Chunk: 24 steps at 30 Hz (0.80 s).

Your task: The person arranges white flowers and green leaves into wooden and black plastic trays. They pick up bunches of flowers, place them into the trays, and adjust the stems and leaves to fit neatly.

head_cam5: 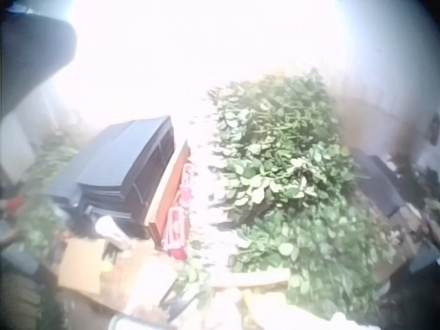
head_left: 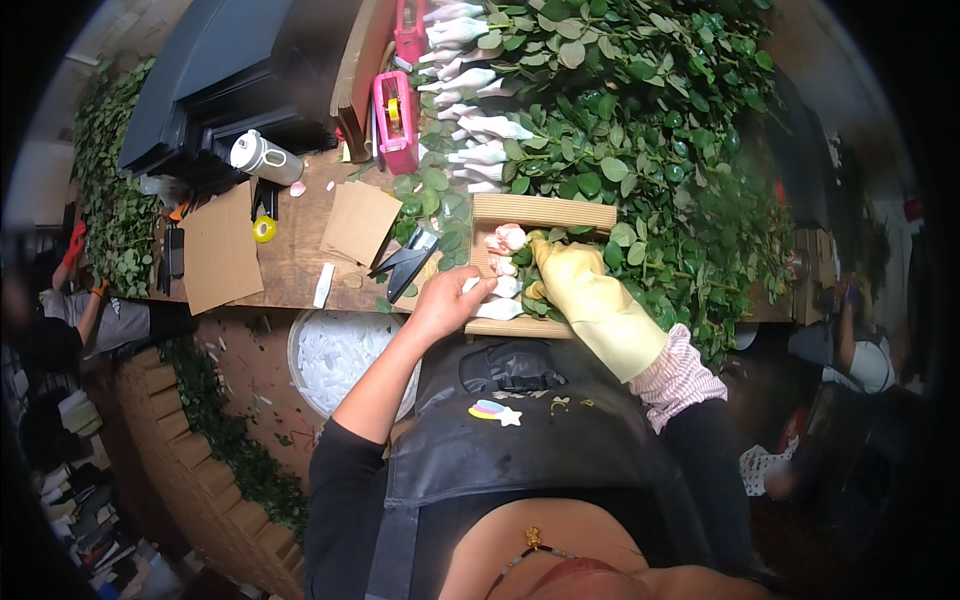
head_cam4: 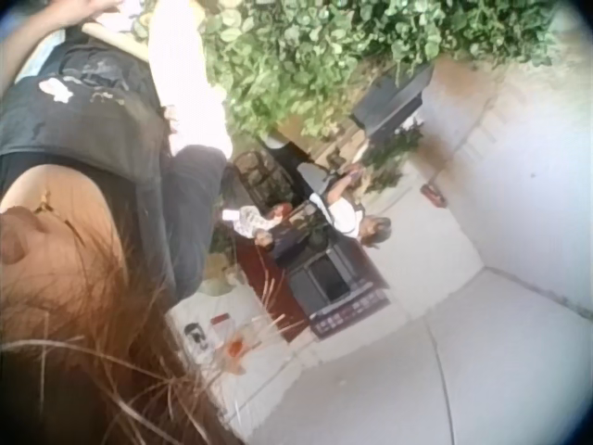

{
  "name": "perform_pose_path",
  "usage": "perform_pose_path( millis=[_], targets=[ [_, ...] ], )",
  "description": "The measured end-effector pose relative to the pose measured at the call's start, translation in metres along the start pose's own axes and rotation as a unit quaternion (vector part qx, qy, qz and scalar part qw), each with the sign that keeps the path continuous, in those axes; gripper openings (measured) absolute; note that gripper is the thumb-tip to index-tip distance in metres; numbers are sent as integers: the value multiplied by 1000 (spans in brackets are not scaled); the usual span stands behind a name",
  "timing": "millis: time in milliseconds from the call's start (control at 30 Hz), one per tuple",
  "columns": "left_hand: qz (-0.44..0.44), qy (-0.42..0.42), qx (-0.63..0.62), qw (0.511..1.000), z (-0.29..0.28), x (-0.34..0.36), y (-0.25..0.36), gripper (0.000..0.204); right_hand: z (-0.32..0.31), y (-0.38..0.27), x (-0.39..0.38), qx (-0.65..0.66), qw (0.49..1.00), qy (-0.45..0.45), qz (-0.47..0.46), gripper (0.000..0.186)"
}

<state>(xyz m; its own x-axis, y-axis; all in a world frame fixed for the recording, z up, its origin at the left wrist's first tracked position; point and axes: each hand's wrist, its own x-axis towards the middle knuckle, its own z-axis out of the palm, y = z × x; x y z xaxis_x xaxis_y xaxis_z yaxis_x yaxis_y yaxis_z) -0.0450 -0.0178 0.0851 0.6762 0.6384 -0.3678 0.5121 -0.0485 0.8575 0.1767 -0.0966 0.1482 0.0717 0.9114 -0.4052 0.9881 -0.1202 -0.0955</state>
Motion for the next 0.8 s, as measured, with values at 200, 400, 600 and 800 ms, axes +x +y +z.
perform_pose_path(
  millis=[200, 400, 600, 800],
  targets=[
    [18, 191, -301, 934, -32, -17, -22, 20, -19, 10, -17, 103, 993, -31, 44, 82],
    [-17, 63, 24, 998, -33, -34, -10, 55, -68, 4, -48, 284, 957, 14, -50, 43],
    [-71, -149, -48, 985, -21, -5, 7, 34, -61, -23, -29, 56, 974, -216, -31, 37],
    [-79, 20, -322, 943, 25, -21, -9, 26, -5, -18, -13, 141, 964, -221, 37, 37]
  ],
)
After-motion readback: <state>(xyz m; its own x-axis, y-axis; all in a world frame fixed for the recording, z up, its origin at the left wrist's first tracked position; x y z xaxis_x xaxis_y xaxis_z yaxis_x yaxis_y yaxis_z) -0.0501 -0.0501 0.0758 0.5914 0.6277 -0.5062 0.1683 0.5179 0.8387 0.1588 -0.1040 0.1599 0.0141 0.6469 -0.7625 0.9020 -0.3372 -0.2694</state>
